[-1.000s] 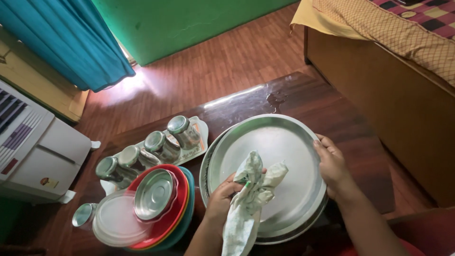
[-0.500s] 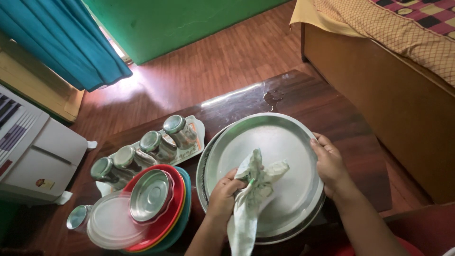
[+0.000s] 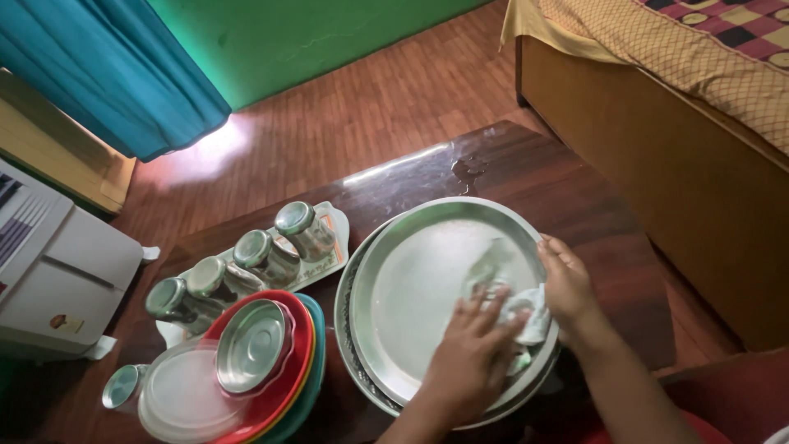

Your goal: The person wipes several plates and a metal tray with a white cloth on a low wooden table. The person handles each item one at a time, turning them over to wipe both sides, then stacks the cleaned items on the right side of the table.

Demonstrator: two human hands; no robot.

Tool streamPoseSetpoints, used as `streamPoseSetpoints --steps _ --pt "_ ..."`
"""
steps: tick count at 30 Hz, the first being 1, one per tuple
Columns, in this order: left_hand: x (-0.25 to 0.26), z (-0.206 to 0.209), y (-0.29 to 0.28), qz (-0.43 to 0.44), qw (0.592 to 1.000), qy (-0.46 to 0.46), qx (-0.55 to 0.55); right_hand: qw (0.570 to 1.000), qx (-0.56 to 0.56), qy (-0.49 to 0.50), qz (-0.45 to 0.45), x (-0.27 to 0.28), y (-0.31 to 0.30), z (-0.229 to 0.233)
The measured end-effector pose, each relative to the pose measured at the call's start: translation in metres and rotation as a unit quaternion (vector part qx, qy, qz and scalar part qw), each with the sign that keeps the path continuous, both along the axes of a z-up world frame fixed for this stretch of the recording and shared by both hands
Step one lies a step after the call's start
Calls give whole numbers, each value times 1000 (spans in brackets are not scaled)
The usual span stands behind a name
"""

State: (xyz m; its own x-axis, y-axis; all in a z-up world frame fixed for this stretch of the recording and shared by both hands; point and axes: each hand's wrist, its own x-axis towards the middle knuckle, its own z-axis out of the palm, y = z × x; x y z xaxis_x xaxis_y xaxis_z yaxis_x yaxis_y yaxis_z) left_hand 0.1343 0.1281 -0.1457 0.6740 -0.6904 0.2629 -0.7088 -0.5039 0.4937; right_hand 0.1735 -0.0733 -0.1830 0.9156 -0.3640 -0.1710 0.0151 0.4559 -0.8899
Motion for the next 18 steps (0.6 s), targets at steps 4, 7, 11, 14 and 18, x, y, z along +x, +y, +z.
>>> streamPoseSetpoints --steps 4,7,11,14,18 --pt "19 7 -25 -35 998 -26 -37 999 17 29 -14 -2 2 4" --pt "45 9 -43 -25 995 -61 -72 999 5 42 -23 -2 1 -1" --pt "87 11 -57 46 993 -47 -102 997 -67 -3 -38 0 4 -6" --pt "123 -3 -49 98 989 -49 -101 994 -98 14 -48 -2 7 -2" --pt "158 -13 -15 185 979 -71 -47 993 -102 18 -58 -7 12 11"
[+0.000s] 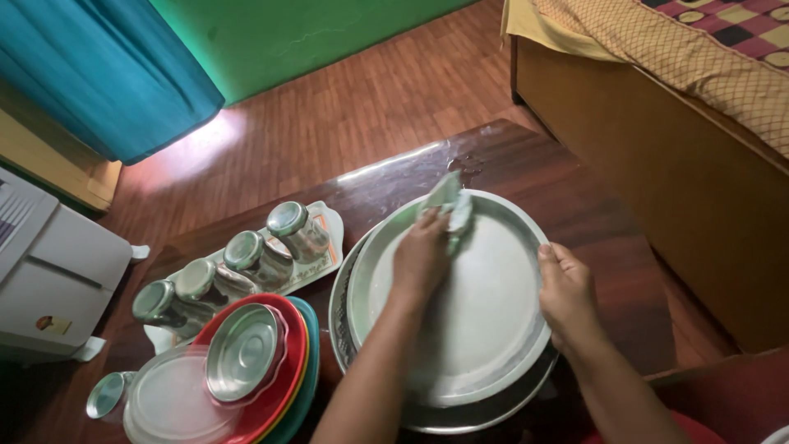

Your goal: The person wipes several plates and a metal tray with a white cloth on a low wooden table. The person handles each item one at a time, turning them over to wipe both sides, then stacks the cleaned items on the right side of the table.

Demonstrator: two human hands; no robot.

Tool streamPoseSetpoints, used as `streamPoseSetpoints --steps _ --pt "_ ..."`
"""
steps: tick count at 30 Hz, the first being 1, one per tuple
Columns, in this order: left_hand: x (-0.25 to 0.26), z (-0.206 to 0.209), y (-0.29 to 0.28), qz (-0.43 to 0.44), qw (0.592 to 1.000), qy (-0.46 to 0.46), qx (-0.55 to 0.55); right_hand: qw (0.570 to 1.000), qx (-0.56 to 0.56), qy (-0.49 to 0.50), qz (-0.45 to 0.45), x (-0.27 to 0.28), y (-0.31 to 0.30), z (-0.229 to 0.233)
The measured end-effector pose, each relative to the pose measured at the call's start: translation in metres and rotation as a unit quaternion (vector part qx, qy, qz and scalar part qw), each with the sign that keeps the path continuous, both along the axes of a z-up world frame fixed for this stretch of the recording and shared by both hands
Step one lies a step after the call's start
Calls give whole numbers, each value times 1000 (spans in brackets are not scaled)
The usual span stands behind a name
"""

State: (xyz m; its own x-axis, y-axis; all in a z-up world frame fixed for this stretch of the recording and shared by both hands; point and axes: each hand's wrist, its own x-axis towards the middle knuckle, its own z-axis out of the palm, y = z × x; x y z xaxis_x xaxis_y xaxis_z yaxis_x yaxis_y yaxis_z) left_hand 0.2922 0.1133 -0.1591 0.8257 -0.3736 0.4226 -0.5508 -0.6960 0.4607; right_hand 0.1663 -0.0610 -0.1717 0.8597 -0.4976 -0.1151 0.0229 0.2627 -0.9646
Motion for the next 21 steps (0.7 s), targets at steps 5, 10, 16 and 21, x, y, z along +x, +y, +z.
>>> streamPoseSetpoints --steps 5,10,16,21 --pt "-21 0 55 87 992 -24 89 1000 -8 14 -19 -3 7 11" --pt "-82 10 82 185 964 8 191 999 -44 -8 -19 -6 11 3" --pt "-154 13 88 144 953 92 251 996 -77 -32 -36 -11 13 13" --pt "-190 3 61 42 923 218 314 996 -79 17 -30 -11 12 25"
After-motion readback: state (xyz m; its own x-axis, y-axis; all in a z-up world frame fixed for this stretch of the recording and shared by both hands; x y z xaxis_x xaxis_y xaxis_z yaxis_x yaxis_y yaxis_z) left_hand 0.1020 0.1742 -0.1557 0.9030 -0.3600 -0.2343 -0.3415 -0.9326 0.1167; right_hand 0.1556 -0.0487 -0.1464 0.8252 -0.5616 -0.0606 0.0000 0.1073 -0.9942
